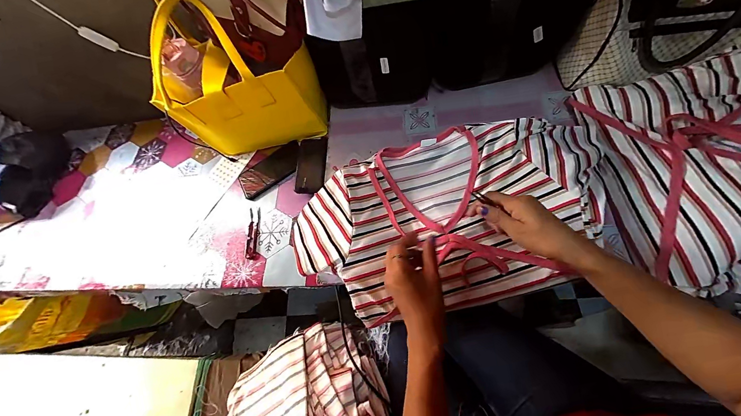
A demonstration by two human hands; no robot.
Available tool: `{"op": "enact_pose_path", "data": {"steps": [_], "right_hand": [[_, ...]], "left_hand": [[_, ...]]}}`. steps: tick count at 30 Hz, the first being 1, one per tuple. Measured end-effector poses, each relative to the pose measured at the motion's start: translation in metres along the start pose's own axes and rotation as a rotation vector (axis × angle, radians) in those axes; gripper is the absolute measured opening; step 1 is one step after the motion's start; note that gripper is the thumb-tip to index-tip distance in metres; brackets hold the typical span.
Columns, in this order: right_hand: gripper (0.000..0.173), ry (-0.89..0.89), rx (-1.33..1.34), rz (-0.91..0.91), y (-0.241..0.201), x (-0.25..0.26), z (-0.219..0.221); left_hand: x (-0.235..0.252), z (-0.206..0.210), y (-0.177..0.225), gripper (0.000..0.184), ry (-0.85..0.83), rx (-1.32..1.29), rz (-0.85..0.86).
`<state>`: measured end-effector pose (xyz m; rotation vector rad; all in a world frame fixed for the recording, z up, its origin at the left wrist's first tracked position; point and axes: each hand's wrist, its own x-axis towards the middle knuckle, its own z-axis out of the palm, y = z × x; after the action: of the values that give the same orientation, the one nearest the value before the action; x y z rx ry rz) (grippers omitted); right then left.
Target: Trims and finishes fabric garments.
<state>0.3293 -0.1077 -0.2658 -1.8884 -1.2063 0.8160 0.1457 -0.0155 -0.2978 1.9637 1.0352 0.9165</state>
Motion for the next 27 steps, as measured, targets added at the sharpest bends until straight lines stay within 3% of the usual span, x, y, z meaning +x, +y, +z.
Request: {"op": "enact_pose_path", "data": {"steps": [1, 3, 6, 9, 11, 14, 19, 22, 27], "right_hand": [[0.038, -0.025, 0.006, -0.005, 0.000, 0.004, 0.008], [0.040, -0.084, -0.027, 0.023, 0.003, 0.007, 0.021], [0.042, -0.096, -0.087, 0.082, 0.016, 0.005, 0.020], [0.044, -0.050, 0.013, 0.158, 0.023, -0.003, 0.009], [0.049, -0.033, 0.069, 0.190, 0.015, -0.007, 0.005], [0.043, -0.061, 0.078, 0.113, 0.001, -0.013, 0.008], [0.040, -0.114, -0.071, -0.018, 0.006, -0.014, 0.014], [0.041, -0.118, -0.222, -0.073, 0.011, -0.012, 0.008], [0.035, 0.087, -0.521, -0.360, 0.022, -0.009, 0.016]], "left_hand": [[0.002, 0.007, 0.001, 0.030, -0.051, 0.021, 0.021], [0.005, 0.022, -0.012, 0.018, -0.111, 0.077, 0.051], [0.014, 0.004, -0.023, 0.010, -0.150, 0.124, 0.004], [0.012, -0.025, -0.016, 0.015, -0.075, 0.213, -0.049], [0.006, -0.023, -0.008, 0.019, -0.035, 0.158, 0.072], [0.005, 0.005, -0.009, 0.017, -0.132, -0.002, 0.231], [0.013, 0.026, -0.039, 0.011, -0.166, -0.018, 0.291], [0.012, 0.018, -0.042, 0.009, -0.195, -0.092, 0.242], [0.005, 0.007, -0.041, 0.013, -0.276, -0.376, 0.047]]}}
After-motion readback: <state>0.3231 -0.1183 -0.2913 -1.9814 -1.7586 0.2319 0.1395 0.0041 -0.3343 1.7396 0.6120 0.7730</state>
